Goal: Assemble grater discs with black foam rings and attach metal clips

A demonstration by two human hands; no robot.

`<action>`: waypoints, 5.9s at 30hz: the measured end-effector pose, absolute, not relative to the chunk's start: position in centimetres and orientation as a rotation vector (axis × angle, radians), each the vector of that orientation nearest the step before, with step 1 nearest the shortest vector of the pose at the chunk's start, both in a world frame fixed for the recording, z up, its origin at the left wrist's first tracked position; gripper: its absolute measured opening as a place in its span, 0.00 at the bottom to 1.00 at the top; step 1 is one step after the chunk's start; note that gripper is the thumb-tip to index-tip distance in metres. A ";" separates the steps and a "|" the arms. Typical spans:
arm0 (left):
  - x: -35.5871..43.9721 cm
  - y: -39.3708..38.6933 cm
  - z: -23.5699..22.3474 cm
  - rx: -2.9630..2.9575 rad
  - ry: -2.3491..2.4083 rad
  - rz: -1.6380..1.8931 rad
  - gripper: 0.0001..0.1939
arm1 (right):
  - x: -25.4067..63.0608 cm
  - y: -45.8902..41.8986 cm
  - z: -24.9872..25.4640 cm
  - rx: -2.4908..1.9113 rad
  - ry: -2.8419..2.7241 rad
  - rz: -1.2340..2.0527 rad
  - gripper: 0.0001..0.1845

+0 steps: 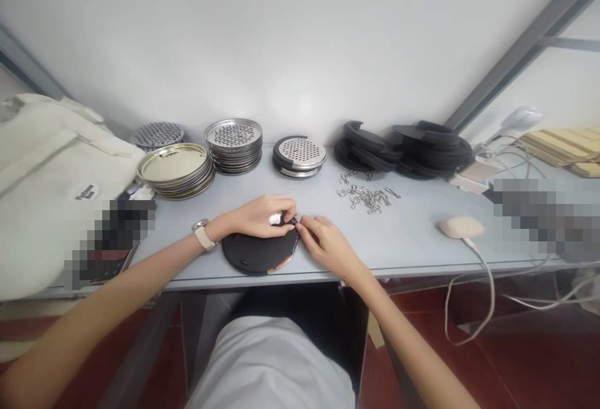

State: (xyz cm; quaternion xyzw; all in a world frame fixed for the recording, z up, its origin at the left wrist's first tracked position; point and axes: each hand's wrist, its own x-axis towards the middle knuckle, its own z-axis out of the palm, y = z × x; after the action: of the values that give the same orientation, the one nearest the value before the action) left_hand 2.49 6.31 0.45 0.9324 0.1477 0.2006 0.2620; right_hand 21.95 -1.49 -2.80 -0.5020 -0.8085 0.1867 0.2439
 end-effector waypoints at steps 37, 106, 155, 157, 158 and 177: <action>2.5 6.5 0.3 2.505 0.378 0.559 0.03 | 22.3 -1.5 -2.7 -1.351 -2.028 0.813 0.13; 2.3 6.4 0.3 2.544 0.369 0.582 0.04 | 22.4 -1.4 -2.4 -1.339 -1.984 0.916 0.16; 2.3 6.1 0.4 2.695 0.494 0.538 0.07 | 21.6 -0.6 -2.6 -1.437 -1.945 0.922 0.23; 2.3 6.2 0.3 2.678 0.492 0.538 0.07 | 21.7 -0.6 -2.6 -1.437 -1.941 0.923 0.24; 2.3 6.2 0.3 2.669 0.495 0.542 0.07 | 21.7 -0.6 -2.6 -1.438 -1.941 0.921 0.24; 2.3 6.0 0.1 2.721 0.565 0.557 0.08 | 21.6 -0.5 -2.7 -1.443 -1.970 0.915 0.23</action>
State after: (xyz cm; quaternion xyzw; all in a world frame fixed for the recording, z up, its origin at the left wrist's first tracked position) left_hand 2.28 6.01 0.15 0.9488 0.1970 0.1941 0.1529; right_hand 21.65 -0.46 -2.66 -0.5337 -0.7287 0.3383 0.2639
